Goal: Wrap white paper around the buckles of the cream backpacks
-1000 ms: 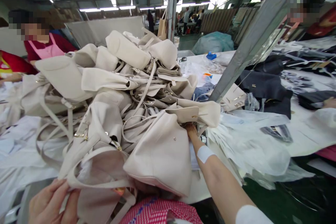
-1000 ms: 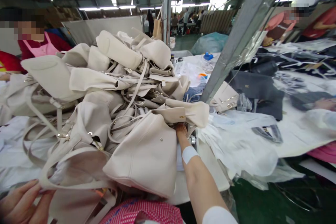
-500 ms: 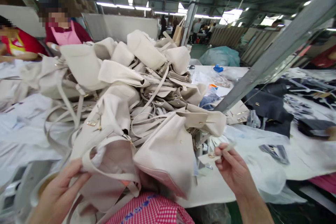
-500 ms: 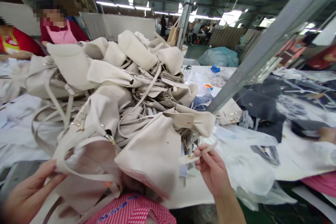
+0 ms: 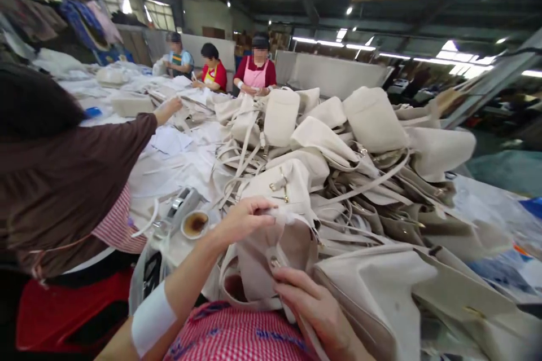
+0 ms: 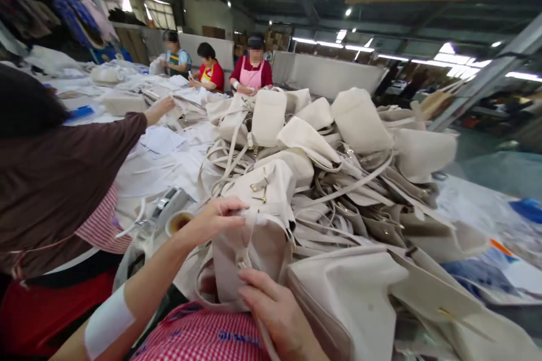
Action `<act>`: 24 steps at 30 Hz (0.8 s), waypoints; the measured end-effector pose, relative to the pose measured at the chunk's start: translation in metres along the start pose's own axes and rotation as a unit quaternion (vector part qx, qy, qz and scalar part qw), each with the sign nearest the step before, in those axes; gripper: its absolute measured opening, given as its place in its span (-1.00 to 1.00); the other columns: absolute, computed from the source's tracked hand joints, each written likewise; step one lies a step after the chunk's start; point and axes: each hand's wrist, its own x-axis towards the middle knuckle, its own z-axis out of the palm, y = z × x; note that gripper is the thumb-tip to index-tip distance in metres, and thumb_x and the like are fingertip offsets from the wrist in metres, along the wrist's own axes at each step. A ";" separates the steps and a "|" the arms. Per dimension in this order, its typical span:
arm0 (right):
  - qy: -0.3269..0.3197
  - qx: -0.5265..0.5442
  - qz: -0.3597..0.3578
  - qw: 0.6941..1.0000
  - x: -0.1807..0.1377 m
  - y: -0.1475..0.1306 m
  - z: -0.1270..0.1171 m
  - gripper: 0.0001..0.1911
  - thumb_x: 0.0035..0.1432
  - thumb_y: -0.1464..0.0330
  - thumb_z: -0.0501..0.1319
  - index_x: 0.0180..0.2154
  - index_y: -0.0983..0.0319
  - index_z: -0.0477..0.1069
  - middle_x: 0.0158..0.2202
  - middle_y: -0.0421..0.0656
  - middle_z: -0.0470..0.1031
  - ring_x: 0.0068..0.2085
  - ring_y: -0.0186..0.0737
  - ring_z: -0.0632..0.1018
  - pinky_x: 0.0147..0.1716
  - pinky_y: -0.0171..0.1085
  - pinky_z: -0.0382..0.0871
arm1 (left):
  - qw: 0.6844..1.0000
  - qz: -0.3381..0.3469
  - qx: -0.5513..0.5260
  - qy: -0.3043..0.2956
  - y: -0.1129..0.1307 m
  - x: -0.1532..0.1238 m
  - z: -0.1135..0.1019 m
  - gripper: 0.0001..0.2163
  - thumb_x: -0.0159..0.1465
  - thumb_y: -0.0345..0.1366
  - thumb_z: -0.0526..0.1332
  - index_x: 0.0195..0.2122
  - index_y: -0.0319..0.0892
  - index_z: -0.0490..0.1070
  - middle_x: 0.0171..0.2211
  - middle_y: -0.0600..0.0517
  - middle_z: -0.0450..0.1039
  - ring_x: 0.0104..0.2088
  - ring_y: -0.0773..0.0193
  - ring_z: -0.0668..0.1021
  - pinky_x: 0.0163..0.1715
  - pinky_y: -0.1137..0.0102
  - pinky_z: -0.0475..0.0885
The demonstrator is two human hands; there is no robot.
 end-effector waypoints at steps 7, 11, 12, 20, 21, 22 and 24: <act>-0.092 0.089 0.000 0.992 0.036 -0.016 0.029 -0.57 0.24 0.10 0.22 0.09 0.07 0.50 -0.15 -0.07 0.64 -0.17 -0.08 0.64 -0.17 -0.25 0.54 | 0.998 0.026 -0.035 -0.053 0.002 0.005 -0.004 -0.70 0.13 -0.30 0.30 -0.10 -0.16 0.62 -0.10 -0.02 0.62 -0.02 0.08 0.55 0.09 0.25 0.34; 0.134 0.151 0.224 0.953 0.056 0.016 0.051 -0.69 0.22 0.12 0.22 -0.20 0.21 0.55 -0.44 -0.15 0.59 -0.44 -0.21 0.59 -0.46 -0.33 0.50 | 0.998 0.015 -0.026 -0.061 0.003 -0.001 -0.012 -0.72 0.14 -0.31 0.26 -0.12 -0.20 0.60 -0.26 0.00 0.60 -0.24 0.19 0.56 -0.19 0.37 0.41; 0.203 0.184 0.260 0.926 0.060 0.024 0.053 -0.71 0.16 0.12 0.28 -0.28 0.22 0.53 -0.46 -0.16 0.57 -0.46 -0.21 0.58 -0.48 -0.33 0.51 | 0.999 0.011 -0.015 -0.042 0.003 -0.005 -0.014 -0.72 0.14 -0.32 0.26 -0.12 -0.21 0.59 -0.33 0.03 0.57 -0.30 0.23 0.53 -0.26 0.40 0.39; 0.388 0.464 0.304 0.736 0.061 0.042 0.047 -0.67 -0.14 0.28 0.53 -0.33 0.20 0.51 -0.35 -0.23 0.64 -0.39 -0.28 0.66 -0.39 -0.38 0.61 | 0.994 0.022 0.037 0.100 -0.010 -0.046 0.004 -0.81 0.17 -0.34 0.24 -0.17 -0.16 0.46 -0.26 0.03 0.53 -0.21 0.21 0.50 -0.15 0.37 0.35; 0.382 0.489 0.308 0.721 0.058 0.042 0.050 -0.68 -0.15 0.31 0.53 -0.32 0.20 0.52 -0.33 -0.24 0.65 -0.36 -0.28 0.67 -0.36 -0.39 0.62 | 0.990 0.017 0.040 0.131 -0.013 -0.050 0.007 -0.82 0.20 -0.32 0.22 -0.16 -0.17 0.43 -0.26 0.02 0.53 -0.21 0.21 0.51 -0.15 0.36 0.35; 0.370 0.507 0.317 0.711 0.055 0.042 0.053 -0.70 -0.15 0.34 0.53 -0.32 0.19 0.54 -0.32 -0.24 0.65 -0.34 -0.29 0.67 -0.34 -0.41 0.62 | 0.986 0.008 0.043 0.159 -0.017 -0.054 0.010 -0.82 0.23 -0.31 0.20 -0.14 -0.16 0.40 -0.27 0.02 0.54 -0.23 0.21 0.52 -0.17 0.36 0.35; 0.343 0.531 0.334 0.699 0.050 0.042 0.061 -0.73 -0.12 0.36 0.52 -0.31 0.18 0.56 -0.29 -0.22 0.66 -0.30 -0.29 0.68 -0.31 -0.43 0.62 | 0.983 -0.015 0.041 0.180 -0.024 -0.060 0.012 -0.78 0.26 -0.29 0.17 -0.07 -0.16 0.38 -0.27 0.03 0.56 -0.26 0.21 0.53 -0.20 0.36 0.36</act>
